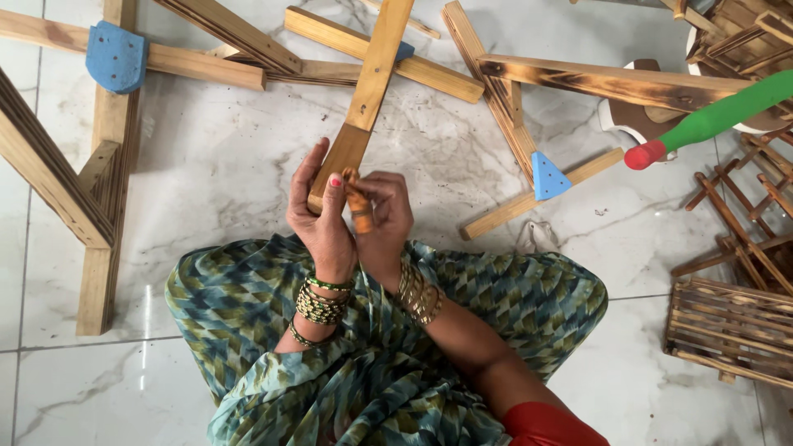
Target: The person sits on the floor assembling wooden chair frames. They hold a wooden leg or rail, apply an orange adhesive to the joint by hand, press the pieces together, and reposition the frame to work on other joints, fitting the parts into an assembled frame.
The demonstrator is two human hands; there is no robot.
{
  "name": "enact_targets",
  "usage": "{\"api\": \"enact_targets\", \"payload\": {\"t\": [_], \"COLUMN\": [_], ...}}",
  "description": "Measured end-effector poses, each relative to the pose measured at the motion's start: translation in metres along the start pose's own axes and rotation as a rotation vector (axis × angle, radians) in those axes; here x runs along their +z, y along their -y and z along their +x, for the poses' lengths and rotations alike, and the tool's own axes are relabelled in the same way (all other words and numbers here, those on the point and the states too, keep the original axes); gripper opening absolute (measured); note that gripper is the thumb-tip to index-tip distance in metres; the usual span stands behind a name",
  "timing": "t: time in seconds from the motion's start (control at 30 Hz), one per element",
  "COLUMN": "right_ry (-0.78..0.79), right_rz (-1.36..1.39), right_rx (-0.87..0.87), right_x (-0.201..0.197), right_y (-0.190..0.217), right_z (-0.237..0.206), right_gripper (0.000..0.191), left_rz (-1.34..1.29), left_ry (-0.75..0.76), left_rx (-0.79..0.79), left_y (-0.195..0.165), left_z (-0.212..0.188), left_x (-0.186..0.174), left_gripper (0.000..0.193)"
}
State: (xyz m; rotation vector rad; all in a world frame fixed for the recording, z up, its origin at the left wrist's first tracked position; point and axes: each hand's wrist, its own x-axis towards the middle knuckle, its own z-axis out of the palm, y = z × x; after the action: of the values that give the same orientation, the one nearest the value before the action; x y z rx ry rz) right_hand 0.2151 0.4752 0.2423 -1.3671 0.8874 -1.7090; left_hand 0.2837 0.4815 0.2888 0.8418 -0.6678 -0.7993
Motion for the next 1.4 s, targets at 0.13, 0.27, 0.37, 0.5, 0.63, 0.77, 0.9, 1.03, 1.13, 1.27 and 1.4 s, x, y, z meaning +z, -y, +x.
{"api": "enact_targets", "payload": {"t": [0.13, 0.27, 0.37, 0.5, 0.63, 0.77, 0.9, 1.03, 1.13, 1.27, 1.4], "right_ry": [-0.16, -0.154, -0.193, -0.066, 0.078, 0.209, 0.443, 0.478, 0.363, 0.351, 0.562], "right_rz": [-0.025, 0.044, 0.104, 0.124, 0.008, -0.461, -0.523, -0.748, -0.848, -0.848, -0.785], "right_rx": [0.101, 0.148, 0.215, 0.156, 0.116, -0.187, -0.196, -0.397, -0.536, -0.548, -0.397], "right_x": [-0.005, -0.013, -0.011, -0.006, -0.015, -0.017, -0.012, -0.015, -0.018, -0.008, 0.014], "right_y": [-0.054, -0.089, -0.082, -0.028, 0.014, 0.023, 0.006, -0.037, -0.066, -0.064, -0.032], "right_z": [0.063, 0.1, 0.064, -0.003, -0.001, 0.042, 0.066, 0.119, 0.202, 0.281, 0.232], "right_gripper": [0.012, 0.021, 0.007, 0.005, 0.004, 0.021, 0.021, 0.024, 0.015, 0.014, 0.012], "left_rz": [0.022, -0.041, -0.01, 0.001, 0.045, 0.061, 0.066, 0.071, -0.01, -0.076, -0.1], "left_ry": [-0.014, -0.015, 0.013, 0.004, -0.048, -0.049, -0.055, -0.067, -0.116, -0.136, -0.15], "left_rx": [0.031, -0.053, -0.021, -0.023, -0.021, 0.027, -0.002, -0.036, -0.095, -0.112, -0.15], "left_y": [-0.002, -0.005, -0.006, -0.012, -0.022, -0.026, -0.011, 0.004, 0.011, 0.013, 0.002], "left_z": [-0.007, -0.016, -0.019, -0.02, -0.034, -0.042, -0.041, -0.036, -0.029, -0.019, -0.013], "left_x": [0.002, -0.001, -0.004, -0.009, -0.015, -0.027, -0.033, -0.044, -0.049, -0.043, -0.043], "left_gripper": [0.034, 0.031, 0.031, 0.033, 0.037, 0.032, 0.034, 0.032, 0.029, 0.03, 0.032]}}
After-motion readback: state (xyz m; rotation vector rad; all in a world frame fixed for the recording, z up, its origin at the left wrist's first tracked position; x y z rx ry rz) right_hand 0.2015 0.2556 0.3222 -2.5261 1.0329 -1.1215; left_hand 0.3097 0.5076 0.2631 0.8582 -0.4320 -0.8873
